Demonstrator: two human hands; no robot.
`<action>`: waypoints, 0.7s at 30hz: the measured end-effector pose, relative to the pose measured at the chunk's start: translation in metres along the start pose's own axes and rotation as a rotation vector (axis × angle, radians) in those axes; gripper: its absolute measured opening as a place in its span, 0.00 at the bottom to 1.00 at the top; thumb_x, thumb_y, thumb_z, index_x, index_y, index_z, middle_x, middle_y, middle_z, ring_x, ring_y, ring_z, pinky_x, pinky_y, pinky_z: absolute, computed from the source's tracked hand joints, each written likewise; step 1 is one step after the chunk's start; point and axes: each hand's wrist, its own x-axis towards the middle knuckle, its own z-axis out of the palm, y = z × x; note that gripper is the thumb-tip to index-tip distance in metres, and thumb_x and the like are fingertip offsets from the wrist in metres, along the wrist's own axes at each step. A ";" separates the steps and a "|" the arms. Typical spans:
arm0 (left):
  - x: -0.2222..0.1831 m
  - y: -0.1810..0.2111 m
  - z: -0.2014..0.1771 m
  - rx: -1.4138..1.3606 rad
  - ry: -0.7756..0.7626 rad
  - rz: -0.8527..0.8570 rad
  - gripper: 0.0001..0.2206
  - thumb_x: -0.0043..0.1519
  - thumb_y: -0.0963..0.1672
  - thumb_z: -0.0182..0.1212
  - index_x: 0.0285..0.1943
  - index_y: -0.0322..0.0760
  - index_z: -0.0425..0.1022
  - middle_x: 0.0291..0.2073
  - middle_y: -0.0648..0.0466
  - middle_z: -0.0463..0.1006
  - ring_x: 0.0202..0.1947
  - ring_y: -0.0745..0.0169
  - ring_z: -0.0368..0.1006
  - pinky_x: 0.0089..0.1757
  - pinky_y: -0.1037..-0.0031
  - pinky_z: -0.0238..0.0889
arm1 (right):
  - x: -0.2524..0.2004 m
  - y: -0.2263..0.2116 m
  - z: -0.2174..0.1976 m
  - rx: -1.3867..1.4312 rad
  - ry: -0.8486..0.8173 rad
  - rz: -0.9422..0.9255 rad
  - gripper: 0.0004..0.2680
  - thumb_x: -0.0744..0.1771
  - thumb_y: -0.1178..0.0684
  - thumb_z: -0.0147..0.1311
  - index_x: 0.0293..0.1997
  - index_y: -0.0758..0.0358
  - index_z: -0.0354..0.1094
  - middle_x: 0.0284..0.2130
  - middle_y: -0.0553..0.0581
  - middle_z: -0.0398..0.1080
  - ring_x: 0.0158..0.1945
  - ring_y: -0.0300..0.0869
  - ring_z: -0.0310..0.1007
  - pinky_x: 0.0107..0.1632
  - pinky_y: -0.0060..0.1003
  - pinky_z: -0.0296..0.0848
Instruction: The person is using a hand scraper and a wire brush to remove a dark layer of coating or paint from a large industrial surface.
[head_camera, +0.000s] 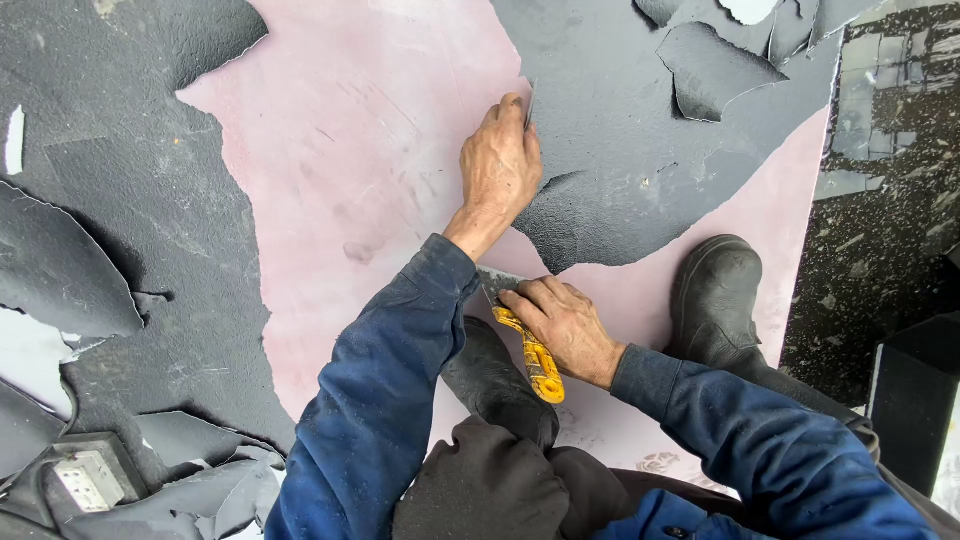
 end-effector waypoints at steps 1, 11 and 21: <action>-0.004 0.007 0.002 -0.001 -0.001 0.000 0.12 0.64 0.40 0.59 0.53 0.26 0.68 0.36 0.40 0.77 0.33 0.43 0.77 0.36 0.56 0.70 | -0.001 0.001 0.000 0.000 0.000 0.001 0.25 0.58 0.57 0.62 0.62 0.61 0.62 0.51 0.61 0.67 0.54 0.53 0.68 0.52 0.48 0.72; -0.063 0.063 0.001 -0.321 -0.355 0.123 0.09 0.69 0.45 0.59 0.52 0.34 0.72 0.36 0.49 0.78 0.31 0.58 0.78 0.34 0.67 0.73 | -0.031 0.020 0.025 -0.112 -0.091 0.046 0.23 0.59 0.55 0.63 0.60 0.60 0.65 0.50 0.61 0.67 0.55 0.53 0.68 0.54 0.51 0.70; -0.075 0.001 -0.108 -0.428 -0.371 -0.782 0.30 0.66 0.59 0.50 0.43 0.25 0.79 0.25 0.48 0.82 0.23 0.62 0.80 0.26 0.72 0.71 | -0.059 0.017 0.026 -0.297 0.007 0.090 0.20 0.62 0.53 0.55 0.61 0.61 0.66 0.55 0.62 0.67 0.59 0.53 0.66 0.56 0.49 0.65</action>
